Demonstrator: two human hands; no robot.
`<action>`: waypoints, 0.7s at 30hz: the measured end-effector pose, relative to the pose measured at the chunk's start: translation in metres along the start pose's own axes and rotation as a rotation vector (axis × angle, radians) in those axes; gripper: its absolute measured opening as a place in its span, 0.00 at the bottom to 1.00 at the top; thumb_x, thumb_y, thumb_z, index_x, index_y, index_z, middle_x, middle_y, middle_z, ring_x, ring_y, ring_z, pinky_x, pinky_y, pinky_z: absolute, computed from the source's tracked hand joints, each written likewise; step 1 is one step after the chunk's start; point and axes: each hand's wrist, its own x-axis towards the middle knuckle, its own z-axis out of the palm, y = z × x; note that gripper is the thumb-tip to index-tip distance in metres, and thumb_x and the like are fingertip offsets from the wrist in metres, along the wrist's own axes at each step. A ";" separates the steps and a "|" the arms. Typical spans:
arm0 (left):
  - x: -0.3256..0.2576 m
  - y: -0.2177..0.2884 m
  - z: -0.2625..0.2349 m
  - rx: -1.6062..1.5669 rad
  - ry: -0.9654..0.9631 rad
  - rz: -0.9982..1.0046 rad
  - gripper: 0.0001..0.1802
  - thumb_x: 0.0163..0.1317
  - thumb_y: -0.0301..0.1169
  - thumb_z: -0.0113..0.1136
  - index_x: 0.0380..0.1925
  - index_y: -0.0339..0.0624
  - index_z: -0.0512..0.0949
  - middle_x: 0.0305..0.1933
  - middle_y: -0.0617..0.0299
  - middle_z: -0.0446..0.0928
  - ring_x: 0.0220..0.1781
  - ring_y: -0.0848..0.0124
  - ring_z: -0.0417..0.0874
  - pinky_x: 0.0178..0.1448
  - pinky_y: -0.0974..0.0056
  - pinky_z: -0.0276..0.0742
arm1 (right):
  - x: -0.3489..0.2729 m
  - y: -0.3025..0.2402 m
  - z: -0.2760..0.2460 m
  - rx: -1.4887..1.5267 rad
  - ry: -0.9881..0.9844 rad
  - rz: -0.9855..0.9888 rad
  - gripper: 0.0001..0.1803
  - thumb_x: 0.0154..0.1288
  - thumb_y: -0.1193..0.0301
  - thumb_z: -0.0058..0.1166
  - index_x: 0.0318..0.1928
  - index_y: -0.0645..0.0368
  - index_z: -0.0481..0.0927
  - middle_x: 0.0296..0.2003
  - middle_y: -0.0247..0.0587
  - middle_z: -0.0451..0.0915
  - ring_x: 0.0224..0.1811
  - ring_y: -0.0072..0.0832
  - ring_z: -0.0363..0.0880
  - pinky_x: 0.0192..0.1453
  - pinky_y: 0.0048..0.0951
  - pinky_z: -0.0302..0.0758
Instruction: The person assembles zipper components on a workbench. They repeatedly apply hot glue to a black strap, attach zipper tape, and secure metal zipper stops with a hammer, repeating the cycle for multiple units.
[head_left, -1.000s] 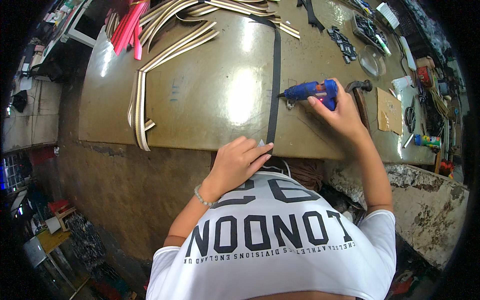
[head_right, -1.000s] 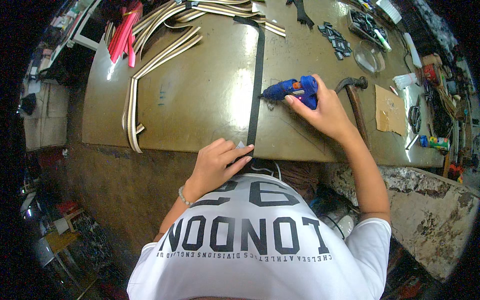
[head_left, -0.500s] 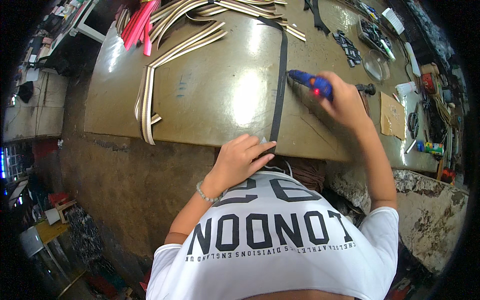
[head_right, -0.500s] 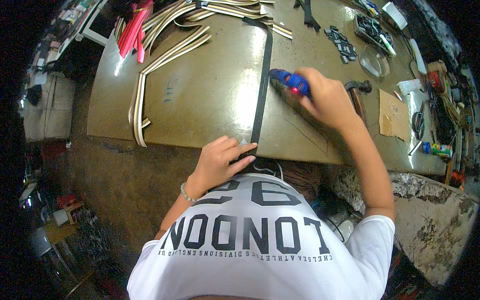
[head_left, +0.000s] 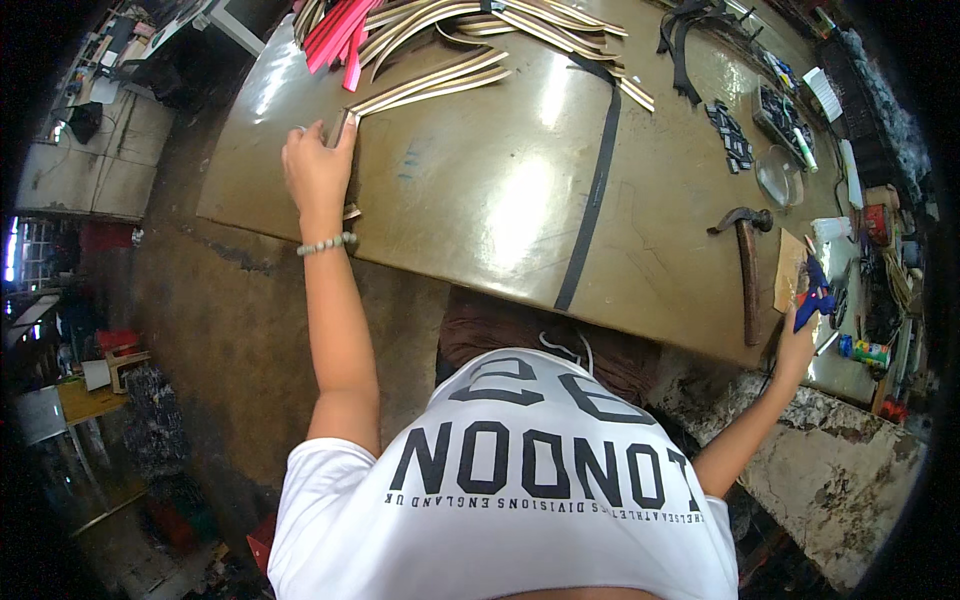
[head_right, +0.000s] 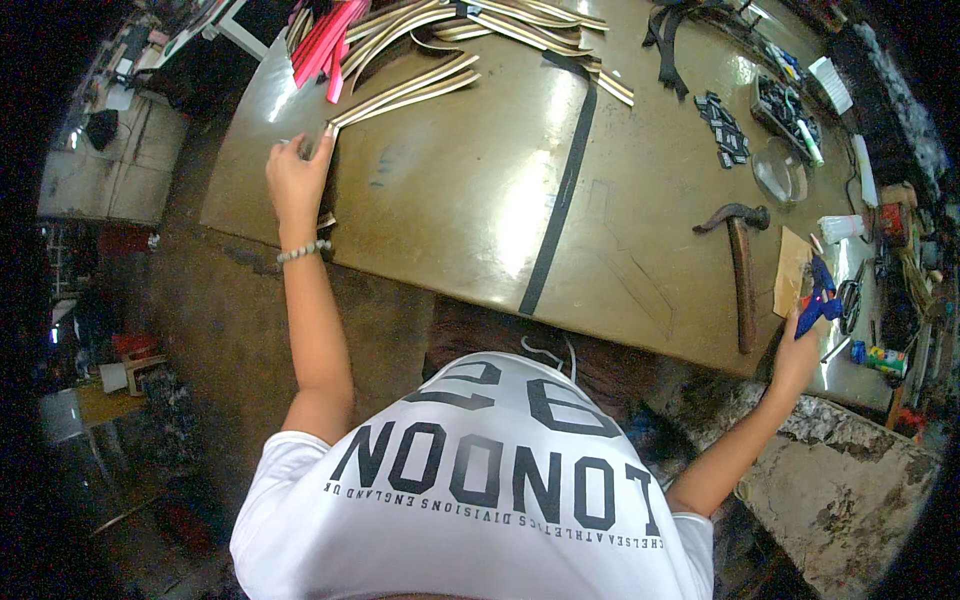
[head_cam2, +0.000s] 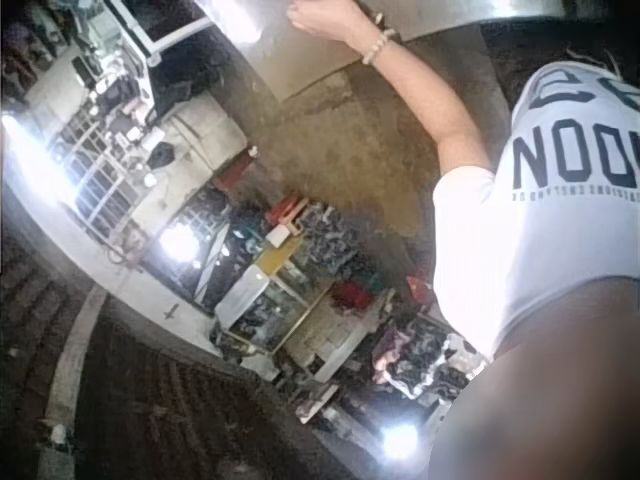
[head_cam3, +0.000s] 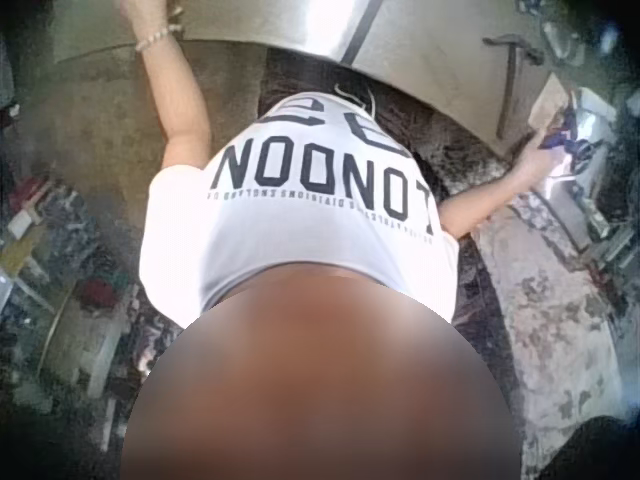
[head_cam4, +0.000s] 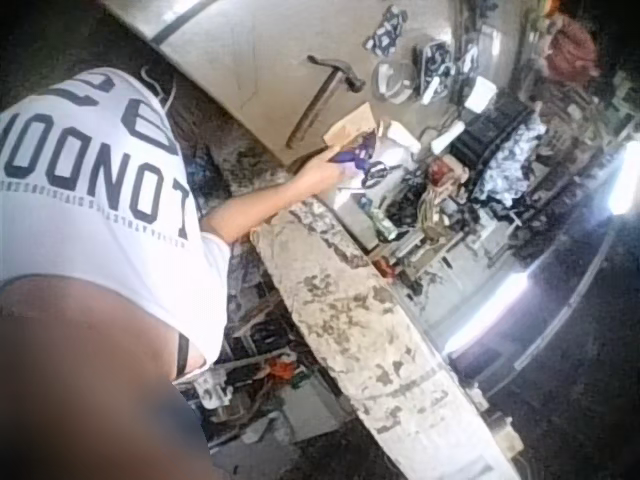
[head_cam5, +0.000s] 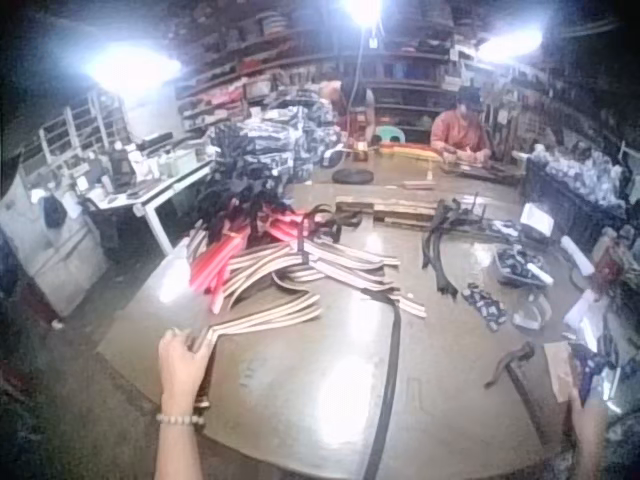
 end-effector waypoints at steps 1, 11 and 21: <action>0.002 -0.005 0.007 0.083 -0.092 -0.019 0.29 0.57 0.54 0.66 0.43 0.37 0.85 0.39 0.45 0.80 0.43 0.49 0.82 0.51 0.52 0.77 | -0.010 0.003 -0.014 -0.069 -0.086 0.034 0.40 0.69 0.40 0.46 0.57 0.69 0.75 0.49 0.64 0.80 0.53 0.57 0.78 0.58 0.43 0.72; 0.020 0.039 -0.040 -0.423 -0.120 -0.120 0.23 0.55 0.44 0.72 0.40 0.34 0.85 0.37 0.56 0.82 0.38 0.66 0.82 0.45 0.63 0.77 | -0.058 -0.123 -0.108 0.394 0.054 -0.202 0.26 0.71 0.53 0.54 0.55 0.62 0.80 0.47 0.51 0.84 0.50 0.35 0.83 0.57 0.32 0.73; -0.018 0.172 -0.158 -1.304 -0.527 0.316 0.08 0.64 0.26 0.65 0.40 0.32 0.82 0.35 0.64 0.80 0.35 0.80 0.79 0.38 0.76 0.72 | -0.108 -0.297 -0.115 1.287 0.110 -1.146 0.24 0.71 0.56 0.54 0.54 0.64 0.79 0.54 0.49 0.79 0.59 0.37 0.75 0.65 0.36 0.67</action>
